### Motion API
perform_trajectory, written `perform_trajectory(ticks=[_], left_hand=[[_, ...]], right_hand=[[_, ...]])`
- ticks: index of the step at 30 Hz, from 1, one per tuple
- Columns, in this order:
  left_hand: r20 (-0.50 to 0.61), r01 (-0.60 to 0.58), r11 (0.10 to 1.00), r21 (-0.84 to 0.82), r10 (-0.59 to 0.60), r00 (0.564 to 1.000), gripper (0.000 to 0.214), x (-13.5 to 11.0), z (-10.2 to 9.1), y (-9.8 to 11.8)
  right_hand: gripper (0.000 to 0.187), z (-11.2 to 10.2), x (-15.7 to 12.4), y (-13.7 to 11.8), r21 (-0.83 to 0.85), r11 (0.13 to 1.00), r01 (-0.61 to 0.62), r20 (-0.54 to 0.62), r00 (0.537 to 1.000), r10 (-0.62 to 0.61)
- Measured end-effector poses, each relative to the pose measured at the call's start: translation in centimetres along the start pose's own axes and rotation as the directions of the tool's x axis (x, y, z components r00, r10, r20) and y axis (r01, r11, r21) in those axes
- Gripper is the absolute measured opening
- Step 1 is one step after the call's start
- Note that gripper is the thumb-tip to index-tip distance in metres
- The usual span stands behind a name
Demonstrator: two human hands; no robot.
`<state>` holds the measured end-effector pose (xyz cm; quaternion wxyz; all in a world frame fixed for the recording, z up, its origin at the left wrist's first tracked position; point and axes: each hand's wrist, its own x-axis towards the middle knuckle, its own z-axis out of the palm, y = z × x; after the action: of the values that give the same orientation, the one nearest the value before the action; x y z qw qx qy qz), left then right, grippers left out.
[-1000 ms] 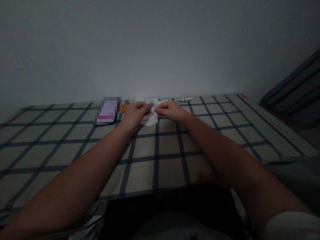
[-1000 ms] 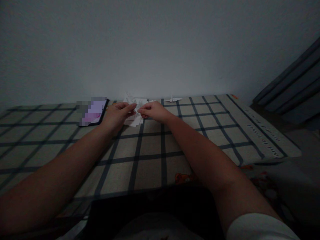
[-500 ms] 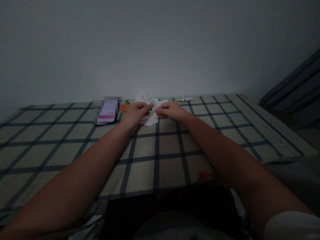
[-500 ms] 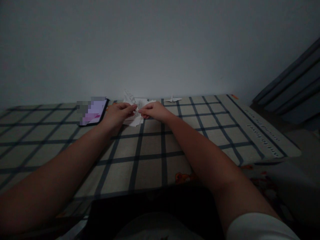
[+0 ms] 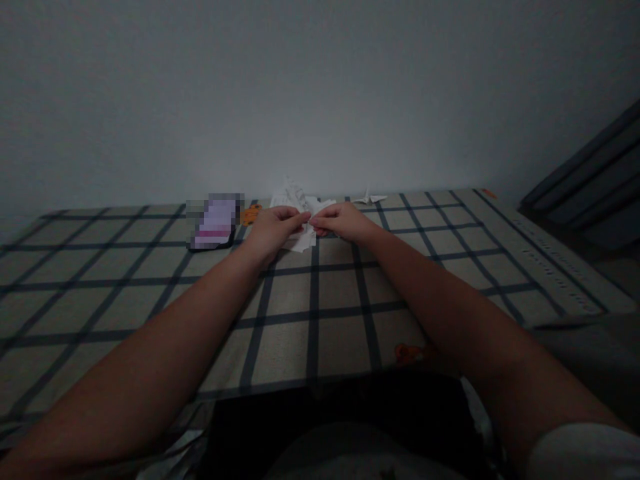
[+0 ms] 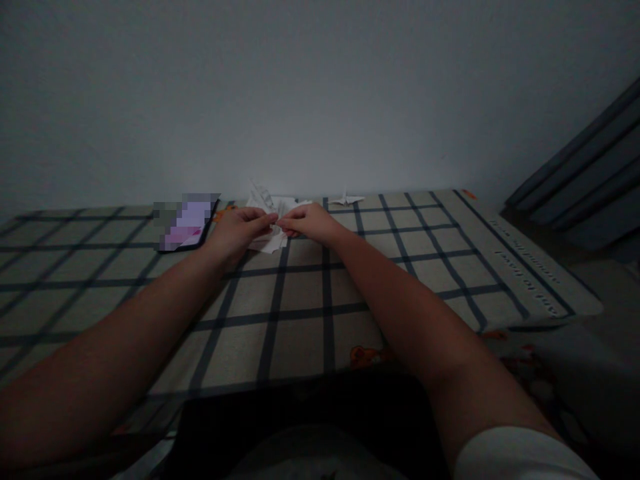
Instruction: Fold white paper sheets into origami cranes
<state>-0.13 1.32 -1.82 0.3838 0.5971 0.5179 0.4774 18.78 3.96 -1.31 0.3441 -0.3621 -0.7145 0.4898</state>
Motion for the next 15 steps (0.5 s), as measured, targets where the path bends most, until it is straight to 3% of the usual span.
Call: perform_trajectory(ticks=[4,15], left_hand=[[-0.031,-0.074,0.993,0.097,0.078,0.996,0.034,-0.06,0.04,-0.12],[-0.058,-0.102,0.989,0.110,0.108,0.992,0.034,-0.11,0.07,-0.21]], right_hand=[[0.017,-0.19,0.04,0.34,-0.056,0.998,0.036,0.013,0.999,-0.035],[0.020,-0.31,0.18,0.31,-0.110,0.992,0.066,0.019,0.998,-0.064]])
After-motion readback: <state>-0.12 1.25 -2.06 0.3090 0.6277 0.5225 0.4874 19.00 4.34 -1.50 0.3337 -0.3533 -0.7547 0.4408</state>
